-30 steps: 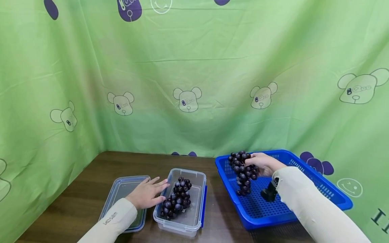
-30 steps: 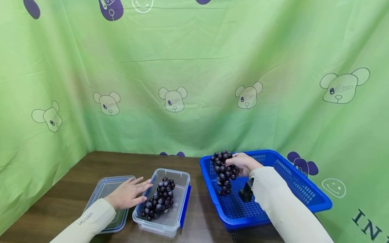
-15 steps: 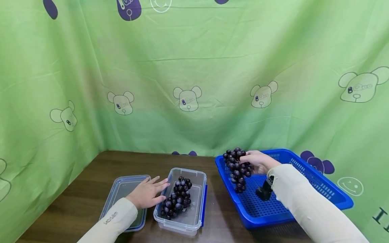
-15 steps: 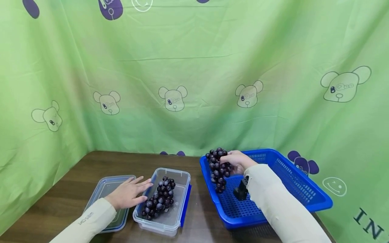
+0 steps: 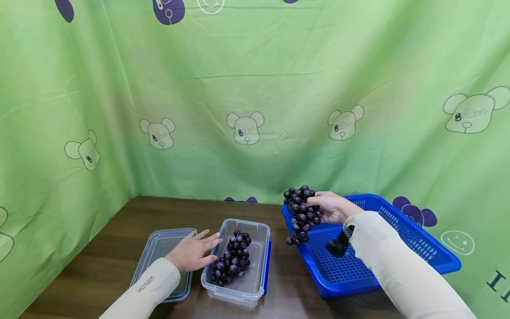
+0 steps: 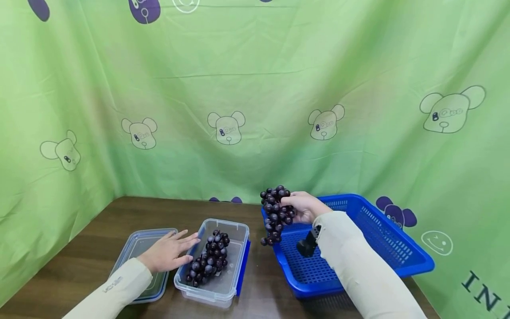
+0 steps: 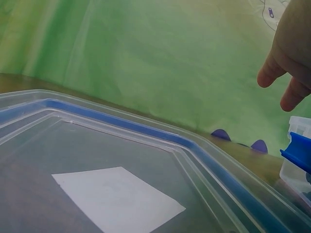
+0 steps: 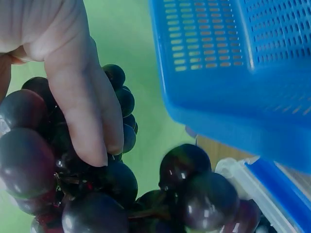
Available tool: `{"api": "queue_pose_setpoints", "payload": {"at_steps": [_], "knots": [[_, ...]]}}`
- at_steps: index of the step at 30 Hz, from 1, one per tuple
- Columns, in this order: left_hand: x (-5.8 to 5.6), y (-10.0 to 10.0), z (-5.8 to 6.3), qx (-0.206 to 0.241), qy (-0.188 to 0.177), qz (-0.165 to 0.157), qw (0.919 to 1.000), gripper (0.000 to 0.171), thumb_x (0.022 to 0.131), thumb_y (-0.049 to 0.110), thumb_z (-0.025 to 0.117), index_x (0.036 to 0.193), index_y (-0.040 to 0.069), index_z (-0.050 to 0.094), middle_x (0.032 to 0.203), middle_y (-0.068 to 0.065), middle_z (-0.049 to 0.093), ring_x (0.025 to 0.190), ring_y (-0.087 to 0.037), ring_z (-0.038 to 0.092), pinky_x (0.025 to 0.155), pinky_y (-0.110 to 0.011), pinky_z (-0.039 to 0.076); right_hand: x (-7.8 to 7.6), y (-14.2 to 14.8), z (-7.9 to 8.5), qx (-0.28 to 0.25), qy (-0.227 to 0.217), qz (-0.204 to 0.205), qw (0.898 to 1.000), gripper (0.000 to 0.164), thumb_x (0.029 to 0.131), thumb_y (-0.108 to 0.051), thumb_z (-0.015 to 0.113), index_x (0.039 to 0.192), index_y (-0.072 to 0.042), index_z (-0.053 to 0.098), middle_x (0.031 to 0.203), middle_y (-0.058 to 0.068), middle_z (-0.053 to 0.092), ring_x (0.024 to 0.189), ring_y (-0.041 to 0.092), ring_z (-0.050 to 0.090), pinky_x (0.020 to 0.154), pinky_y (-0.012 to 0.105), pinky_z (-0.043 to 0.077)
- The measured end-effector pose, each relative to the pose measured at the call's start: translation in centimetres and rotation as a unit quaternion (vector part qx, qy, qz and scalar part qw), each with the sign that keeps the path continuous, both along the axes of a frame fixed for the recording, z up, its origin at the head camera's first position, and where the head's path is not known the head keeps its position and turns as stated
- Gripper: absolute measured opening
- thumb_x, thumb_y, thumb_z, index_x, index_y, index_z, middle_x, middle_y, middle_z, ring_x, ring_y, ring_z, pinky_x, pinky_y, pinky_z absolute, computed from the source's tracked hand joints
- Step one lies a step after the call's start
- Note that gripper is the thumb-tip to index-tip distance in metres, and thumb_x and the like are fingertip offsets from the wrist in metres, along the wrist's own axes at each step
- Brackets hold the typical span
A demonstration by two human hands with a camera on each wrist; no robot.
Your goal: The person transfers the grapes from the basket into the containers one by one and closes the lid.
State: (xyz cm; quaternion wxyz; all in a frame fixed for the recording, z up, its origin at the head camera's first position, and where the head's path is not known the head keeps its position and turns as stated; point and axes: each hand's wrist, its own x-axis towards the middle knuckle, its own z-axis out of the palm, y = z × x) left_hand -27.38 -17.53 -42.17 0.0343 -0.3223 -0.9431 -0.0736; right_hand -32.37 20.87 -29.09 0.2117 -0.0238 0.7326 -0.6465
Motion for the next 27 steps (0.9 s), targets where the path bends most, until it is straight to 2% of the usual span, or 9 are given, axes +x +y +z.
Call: {"api": "queue_pose_setpoints", "payload": {"at_steps": [8, 17, 27], "knots": [[0.4, 0.2, 0.4, 0.000, -0.004, 0.006, 1.0000, 0.051, 0.097, 0.035, 0.047, 0.140, 0.008, 0.050, 0.146, -0.006, 0.043, 0.133, -0.041, 0.037, 0.106, -0.064, 0.025, 0.3, -2.8, 0.2, 0.000, 0.001, -0.012, 1.000, 0.020, 0.084, 0.002, 0.049, 0.100, -0.002, 0.039, 0.077, 0.005, 0.058, 0.061, 0.012, 0.060, 0.057, 0.025, 0.055], [0.5, 0.3, 0.4, -0.001, -0.001, 0.007, 1.0000, 0.051, 0.097, 0.035, 0.048, 0.140, 0.008, 0.050, 0.146, -0.006, 0.044, 0.133, -0.040, 0.038, 0.106, -0.064, 0.025, 0.9, -6.7, -0.6, 0.013, 0.013, -0.038, 0.999, 0.028, 0.082, 0.003, 0.051, 0.107, 0.001, 0.039, 0.080, 0.008, 0.057, 0.061, 0.014, 0.059, 0.056, 0.027, 0.055], [0.5, 0.3, 0.4, -0.001, -0.008, 0.008, 0.9999, 0.052, 0.097, 0.037, 0.046, 0.141, 0.008, 0.049, 0.146, -0.007, 0.043, 0.133, -0.040, 0.037, 0.106, -0.063, 0.024, 1.9, -8.8, -2.1, 0.022, 0.024, -0.074, 0.997, 0.031, 0.081, 0.005, 0.053, 0.110, 0.003, 0.042, 0.091, 0.012, 0.056, 0.067, 0.018, 0.059, 0.059, 0.033, 0.055]]}}
